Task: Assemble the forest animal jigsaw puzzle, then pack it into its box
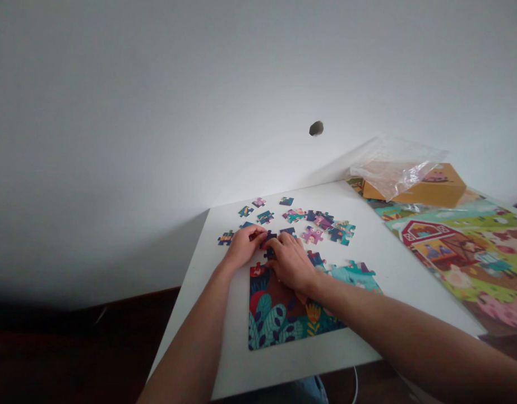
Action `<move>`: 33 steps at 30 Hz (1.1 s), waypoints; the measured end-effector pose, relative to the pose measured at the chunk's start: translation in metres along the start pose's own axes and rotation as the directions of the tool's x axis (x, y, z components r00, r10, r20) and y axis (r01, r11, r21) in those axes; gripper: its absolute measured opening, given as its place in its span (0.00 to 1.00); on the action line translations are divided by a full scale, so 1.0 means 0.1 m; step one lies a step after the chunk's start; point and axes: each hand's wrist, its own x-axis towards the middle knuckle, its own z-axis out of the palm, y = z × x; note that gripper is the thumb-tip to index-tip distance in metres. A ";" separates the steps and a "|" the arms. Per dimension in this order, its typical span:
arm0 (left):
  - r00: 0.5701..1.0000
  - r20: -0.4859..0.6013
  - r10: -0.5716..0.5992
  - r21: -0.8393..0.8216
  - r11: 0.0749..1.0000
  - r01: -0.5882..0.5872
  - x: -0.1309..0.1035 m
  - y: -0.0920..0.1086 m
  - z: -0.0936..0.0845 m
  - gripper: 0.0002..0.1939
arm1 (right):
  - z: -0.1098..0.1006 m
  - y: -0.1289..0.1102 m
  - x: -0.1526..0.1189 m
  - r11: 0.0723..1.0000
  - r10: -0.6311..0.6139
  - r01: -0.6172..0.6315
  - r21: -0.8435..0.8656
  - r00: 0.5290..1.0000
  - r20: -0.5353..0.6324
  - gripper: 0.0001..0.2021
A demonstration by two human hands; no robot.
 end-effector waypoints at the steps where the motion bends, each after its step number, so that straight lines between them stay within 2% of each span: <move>1: 1.000 -0.007 0.002 0.032 0.999 -0.002 -0.01 -0.01 -0.03 0.11 | 0.00 0.01 0.00 1.000 0.019 -0.019 0.000 1.000 -0.006 0.15; 7: 0.998 0.061 0.009 0.176 0.984 -0.020 -0.11 -0.08 -0.29 0.08 | 0.00 0.10 0.05 0.988 0.137 -0.134 0.072 0.989 -0.050 0.16; 12: 0.990 0.141 -0.012 0.193 0.981 -0.016 -0.15 -0.13 -0.41 0.08 | -0.02 0.09 0.06 0.987 0.140 -0.136 0.090 0.989 -0.039 0.15; 20: 0.986 0.154 -0.063 0.105 0.993 0.047 -0.16 -0.11 -0.39 0.14 | -0.02 0.06 0.03 0.990 -0.060 0.061 0.126 0.998 -0.013 0.18; 26: 0.981 0.193 -0.031 0.218 0.976 -0.012 -0.14 -0.07 -0.33 0.11 | -0.03 0.05 0.03 0.995 -0.053 0.053 0.082 0.999 0.001 0.16; 33: 0.982 0.188 0.015 0.286 0.956 -0.070 -0.16 -0.07 -0.34 0.12 | -0.03 0.03 0.04 1.000 -0.012 0.012 0.009 1.000 0.014 0.11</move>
